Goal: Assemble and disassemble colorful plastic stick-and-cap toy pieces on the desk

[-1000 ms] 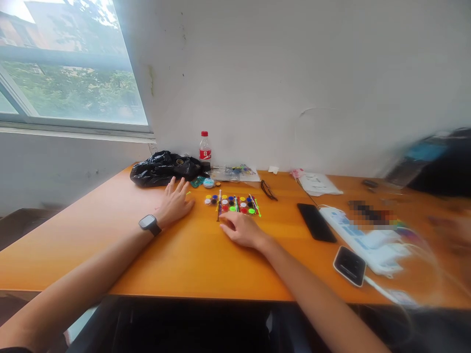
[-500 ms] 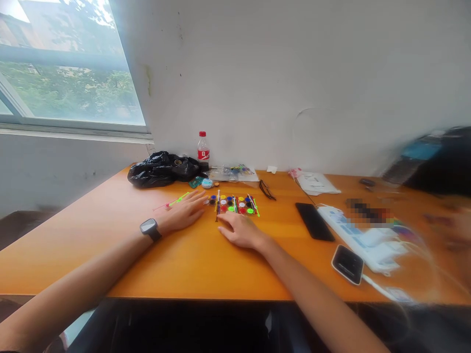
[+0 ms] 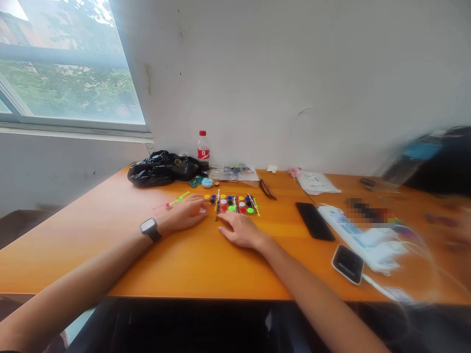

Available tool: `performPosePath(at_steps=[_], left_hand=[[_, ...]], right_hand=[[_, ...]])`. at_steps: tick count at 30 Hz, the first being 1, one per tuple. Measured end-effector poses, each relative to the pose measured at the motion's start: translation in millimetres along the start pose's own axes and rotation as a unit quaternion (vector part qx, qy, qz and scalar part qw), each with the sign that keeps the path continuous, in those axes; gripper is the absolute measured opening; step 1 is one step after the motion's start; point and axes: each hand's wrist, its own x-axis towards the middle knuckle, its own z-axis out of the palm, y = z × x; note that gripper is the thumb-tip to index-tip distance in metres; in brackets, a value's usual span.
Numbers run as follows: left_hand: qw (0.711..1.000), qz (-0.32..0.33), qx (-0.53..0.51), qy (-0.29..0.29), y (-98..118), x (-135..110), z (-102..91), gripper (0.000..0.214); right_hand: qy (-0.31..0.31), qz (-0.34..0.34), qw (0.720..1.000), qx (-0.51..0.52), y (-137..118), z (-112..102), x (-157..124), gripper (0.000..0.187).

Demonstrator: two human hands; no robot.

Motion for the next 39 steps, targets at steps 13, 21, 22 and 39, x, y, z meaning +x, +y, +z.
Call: performPosePath(at_steps=[13, 21, 22, 39], left_hand=[[0.997, 0.062, -0.034, -0.036, 15, 2, 0.1, 0.026], [0.995, 0.083, -0.014, -0.059, 20, 3, -2.9, 0.027], [0.995, 0.081, -0.01, -0.06, 20, 3, -3.2, 0.028], [0.993, 0.071, 0.046, -0.084, 12, -4, 6.8, 0.048]], right_hand=[[0.017, -0.013, 1.0, -0.015, -4, 3, 0, 0.043], [0.021, -0.041, 0.999, -0.006, -3, 3, 0, 0.035], [0.025, -0.042, 0.999, -0.002, -4, 2, 0, 0.033], [0.03, -0.06, 0.992, 0.109, -9, 0, 1, 0.023]])
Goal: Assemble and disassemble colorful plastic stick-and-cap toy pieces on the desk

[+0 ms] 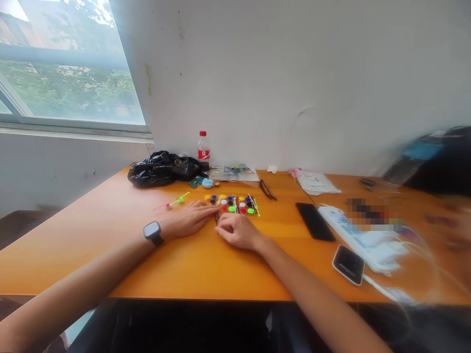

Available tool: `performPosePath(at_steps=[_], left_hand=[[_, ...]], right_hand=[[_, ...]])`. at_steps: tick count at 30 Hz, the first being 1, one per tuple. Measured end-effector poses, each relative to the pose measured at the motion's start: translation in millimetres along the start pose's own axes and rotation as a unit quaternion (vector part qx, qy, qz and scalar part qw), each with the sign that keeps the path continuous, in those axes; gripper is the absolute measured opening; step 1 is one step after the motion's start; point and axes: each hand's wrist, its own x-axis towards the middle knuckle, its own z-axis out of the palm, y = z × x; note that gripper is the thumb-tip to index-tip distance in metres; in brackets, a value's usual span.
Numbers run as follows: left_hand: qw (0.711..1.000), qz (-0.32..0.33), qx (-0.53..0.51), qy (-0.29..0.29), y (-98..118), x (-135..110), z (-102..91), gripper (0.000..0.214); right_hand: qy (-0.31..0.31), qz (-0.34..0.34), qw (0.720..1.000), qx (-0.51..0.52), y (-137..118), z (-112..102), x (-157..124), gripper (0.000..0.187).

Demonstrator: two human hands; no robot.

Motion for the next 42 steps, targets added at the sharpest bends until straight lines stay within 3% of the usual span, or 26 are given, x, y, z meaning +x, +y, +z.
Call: performPosePath(at_steps=[11, 21, 31, 42], left_hand=[[0.998, 0.025, -0.024, 0.049, 1.7, 3.5, -3.2, 0.035], [0.995, 0.019, -0.051, 0.086, 4.6, 6.1, -1.2, 0.033], [0.996, -0.045, -0.039, 0.07, 6.7, 4.7, -3.8, 0.024], [0.993, -0.108, 0.014, 0.056, 8.0, 4.6, -9.2, 0.023]], right_hand=[[-0.002, 0.013, 0.999, -0.05, -2.6, -4.3, 1.0, 0.038], [0.016, 0.0, 0.998, -0.057, 5.7, -1.9, 1.4, 0.034], [0.017, -0.012, 0.999, -0.045, 1.8, -2.4, 1.2, 0.007], [0.009, -0.023, 0.999, -0.031, 3.7, -3.5, 2.0, 0.011]])
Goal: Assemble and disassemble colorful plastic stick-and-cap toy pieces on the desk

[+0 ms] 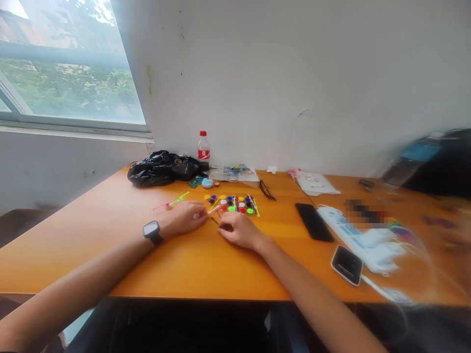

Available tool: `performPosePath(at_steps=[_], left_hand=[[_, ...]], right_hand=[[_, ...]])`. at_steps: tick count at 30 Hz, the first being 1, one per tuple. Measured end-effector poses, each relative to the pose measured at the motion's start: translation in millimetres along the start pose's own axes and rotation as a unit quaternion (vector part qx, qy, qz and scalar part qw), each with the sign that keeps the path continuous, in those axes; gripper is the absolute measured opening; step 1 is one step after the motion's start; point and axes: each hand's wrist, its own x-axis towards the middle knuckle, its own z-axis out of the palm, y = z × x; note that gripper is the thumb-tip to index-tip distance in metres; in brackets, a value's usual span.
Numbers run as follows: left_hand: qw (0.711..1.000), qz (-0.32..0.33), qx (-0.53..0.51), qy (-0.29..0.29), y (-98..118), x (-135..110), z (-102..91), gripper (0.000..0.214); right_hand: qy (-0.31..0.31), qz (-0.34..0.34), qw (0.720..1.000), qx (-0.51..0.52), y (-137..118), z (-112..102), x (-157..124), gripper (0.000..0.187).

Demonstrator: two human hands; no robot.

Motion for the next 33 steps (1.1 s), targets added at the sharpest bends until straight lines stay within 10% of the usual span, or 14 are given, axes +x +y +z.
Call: performPosePath(at_steps=[33], left_hand=[[0.987, 0.004, -0.124, -0.097, 13, -2, -20.6, 0.018]], right_hand=[[-0.013, 0.001, 1.0, -0.019, -6, -3, 0, 0.028]])
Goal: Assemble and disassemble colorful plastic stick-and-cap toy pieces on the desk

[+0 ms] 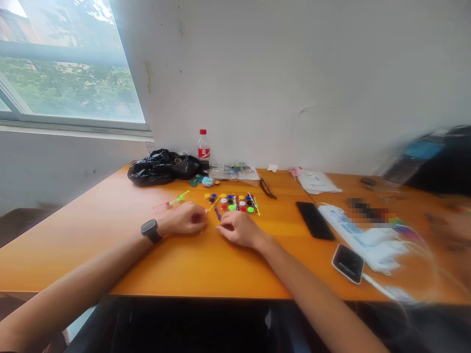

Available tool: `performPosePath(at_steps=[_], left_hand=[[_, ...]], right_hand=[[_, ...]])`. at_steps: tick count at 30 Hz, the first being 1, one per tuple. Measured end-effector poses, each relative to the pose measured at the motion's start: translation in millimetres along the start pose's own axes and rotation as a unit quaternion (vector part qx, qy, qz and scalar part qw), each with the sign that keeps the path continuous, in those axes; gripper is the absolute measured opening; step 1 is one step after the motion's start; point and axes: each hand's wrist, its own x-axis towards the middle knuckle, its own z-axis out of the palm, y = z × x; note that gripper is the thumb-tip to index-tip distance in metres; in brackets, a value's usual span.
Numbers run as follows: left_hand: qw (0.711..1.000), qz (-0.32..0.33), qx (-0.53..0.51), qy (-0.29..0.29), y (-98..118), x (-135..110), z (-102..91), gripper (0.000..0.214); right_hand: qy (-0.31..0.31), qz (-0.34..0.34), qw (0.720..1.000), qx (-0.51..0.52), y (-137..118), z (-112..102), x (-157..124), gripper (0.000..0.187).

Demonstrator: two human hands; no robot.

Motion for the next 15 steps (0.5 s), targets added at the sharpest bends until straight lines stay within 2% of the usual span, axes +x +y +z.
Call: performPosePath(at_steps=[7, 15], left_hand=[[1.0, -0.002, 0.011, -0.005, 1, 0, -0.1, 0.016], [1.0, -0.003, -0.002, -0.014, 1, 0, -0.8, 0.014]], right_hand=[[0.002, -0.002, 1.0, -0.012, 4, 6, 0, 0.015], [-0.012, 0.001, 0.999, -0.045, 7, 12, -4, 0.041]])
